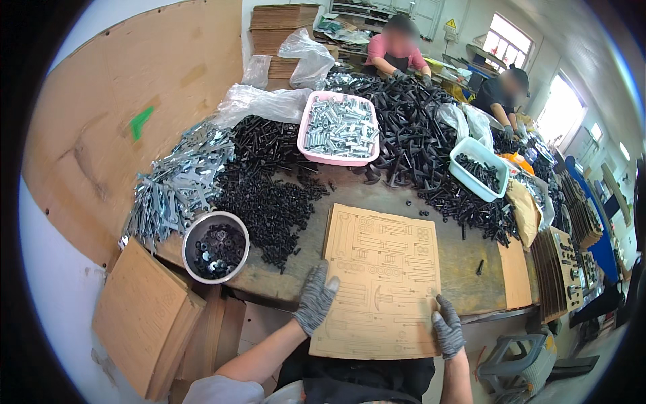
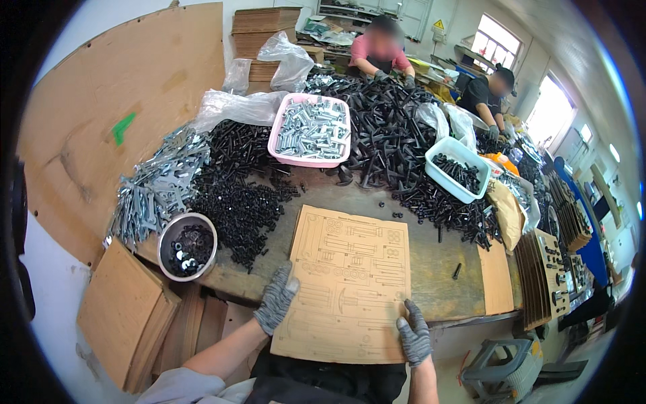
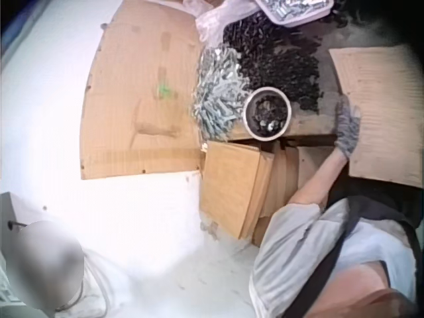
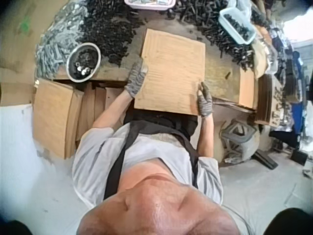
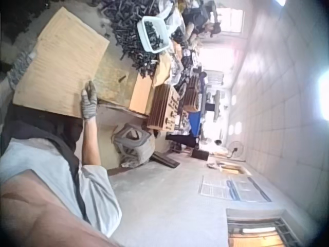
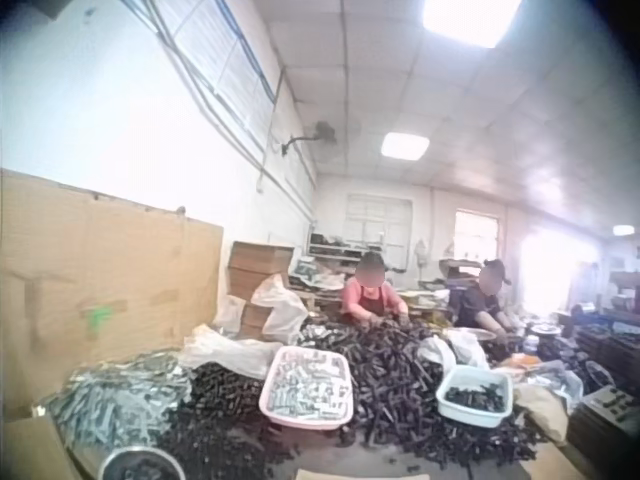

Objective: The person sorts and arranges various metal hardware items, including bolts, nuts, washers, and tools, onto a cardboard template. They pick items from piles and bins, place them into designated slots on the template, and repeat the process to fill multiple templates.

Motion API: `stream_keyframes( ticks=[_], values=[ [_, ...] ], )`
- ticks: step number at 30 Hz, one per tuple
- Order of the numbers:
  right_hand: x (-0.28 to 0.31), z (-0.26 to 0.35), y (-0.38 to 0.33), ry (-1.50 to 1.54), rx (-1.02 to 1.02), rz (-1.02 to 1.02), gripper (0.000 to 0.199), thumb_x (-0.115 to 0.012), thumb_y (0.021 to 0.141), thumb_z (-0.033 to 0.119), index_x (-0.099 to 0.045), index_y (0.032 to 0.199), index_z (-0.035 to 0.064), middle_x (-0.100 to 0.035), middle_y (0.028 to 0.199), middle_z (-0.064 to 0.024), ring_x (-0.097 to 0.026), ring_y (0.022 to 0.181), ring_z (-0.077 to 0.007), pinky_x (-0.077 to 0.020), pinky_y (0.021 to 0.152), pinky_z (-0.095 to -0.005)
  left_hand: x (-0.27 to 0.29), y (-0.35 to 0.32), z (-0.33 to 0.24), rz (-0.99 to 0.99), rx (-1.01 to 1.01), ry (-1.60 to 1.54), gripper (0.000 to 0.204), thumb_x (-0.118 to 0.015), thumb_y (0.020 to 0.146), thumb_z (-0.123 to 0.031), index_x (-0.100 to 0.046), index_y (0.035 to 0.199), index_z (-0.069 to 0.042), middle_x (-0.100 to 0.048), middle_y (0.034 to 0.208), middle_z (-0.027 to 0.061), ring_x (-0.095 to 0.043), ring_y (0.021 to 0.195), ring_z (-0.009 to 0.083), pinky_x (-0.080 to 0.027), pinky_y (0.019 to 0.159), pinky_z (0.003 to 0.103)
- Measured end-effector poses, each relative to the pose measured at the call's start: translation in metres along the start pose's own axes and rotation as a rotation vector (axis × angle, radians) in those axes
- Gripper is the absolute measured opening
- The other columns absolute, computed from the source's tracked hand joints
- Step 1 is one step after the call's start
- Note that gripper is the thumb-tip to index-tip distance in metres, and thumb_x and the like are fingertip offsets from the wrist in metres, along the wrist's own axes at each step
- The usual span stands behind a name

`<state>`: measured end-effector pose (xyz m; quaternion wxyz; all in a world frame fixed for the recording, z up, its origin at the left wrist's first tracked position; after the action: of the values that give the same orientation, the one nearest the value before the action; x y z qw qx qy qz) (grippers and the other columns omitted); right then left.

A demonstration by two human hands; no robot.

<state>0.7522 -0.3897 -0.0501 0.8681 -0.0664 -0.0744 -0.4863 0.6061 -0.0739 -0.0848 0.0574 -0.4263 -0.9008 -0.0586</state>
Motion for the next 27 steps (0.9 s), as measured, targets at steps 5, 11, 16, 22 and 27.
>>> stream_keyframes(
  ticks=[5,11,16,22,27],
  values=[
    [-0.011,0.006,-0.004,-0.142,-0.012,0.004,0.058,-0.067,0.084,0.020,-0.045,0.134,0.0001,-0.039,0.142,-0.0236,-0.031,0.136,-0.0315,-0.0286,0.109,-0.0394,0.008,0.000,-0.013,0.079,0.087,-0.059,0.068,-0.054,0.093,-0.035,-0.029,0.142,0.005,-0.031,0.146,0.0233,-0.030,0.136,0.0319,-0.022,0.112,0.036],
    [-0.016,0.028,0.001,-0.330,-0.031,0.145,0.056,-0.069,0.081,0.022,-0.050,0.130,0.0027,-0.030,0.144,-0.0323,-0.019,0.141,-0.0380,-0.0282,0.109,-0.0411,0.016,0.004,-0.009,0.053,0.017,0.078,0.064,-0.057,0.092,-0.030,-0.032,0.140,0.004,-0.040,0.139,0.0207,-0.040,0.128,0.0271,-0.031,0.108,0.035],
    [-0.003,0.035,0.008,-0.475,0.013,0.326,0.061,-0.070,0.080,0.030,-0.050,0.131,0.0055,-0.029,0.143,-0.0352,-0.015,0.141,-0.0414,-0.0260,0.111,-0.0420,0.016,0.005,-0.033,0.098,0.186,-0.243,0.060,-0.057,0.091,-0.026,-0.035,0.140,0.000,-0.052,0.126,0.0163,-0.050,0.114,0.0228,-0.041,0.097,0.034],
    [0.014,0.042,0.023,-0.530,0.117,0.530,0.056,-0.067,0.083,0.036,-0.052,0.130,0.0078,-0.037,0.140,-0.0269,-0.040,0.129,-0.0387,-0.0374,0.104,-0.0375,0.016,0.004,-0.047,0.065,0.143,0.001,0.058,-0.055,0.091,-0.024,-0.034,0.141,-0.001,-0.052,0.126,0.0144,-0.049,0.116,0.0228,-0.041,0.098,0.035],
    [0.086,0.041,0.127,-0.613,0.041,0.074,0.046,-0.065,0.085,0.033,-0.056,0.122,0.0058,-0.067,0.099,-0.0175,-0.064,0.093,-0.0325,-0.0508,0.080,-0.0383,0.012,0.030,-0.064,-0.102,-0.109,0.365,0.053,-0.056,0.091,-0.024,-0.042,0.135,0.001,-0.050,0.129,0.0179,-0.046,0.123,0.0263,-0.033,0.106,0.037]
  ],
)
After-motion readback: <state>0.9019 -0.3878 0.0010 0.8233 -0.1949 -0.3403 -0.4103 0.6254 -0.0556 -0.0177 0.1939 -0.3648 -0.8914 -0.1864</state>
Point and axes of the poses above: each hand's wrist, its own y-axis towards the middle knuckle, its own x-axis out of the back of the hand, z = x × y, the point moved 4 cm from there along y, towards the middle knuckle
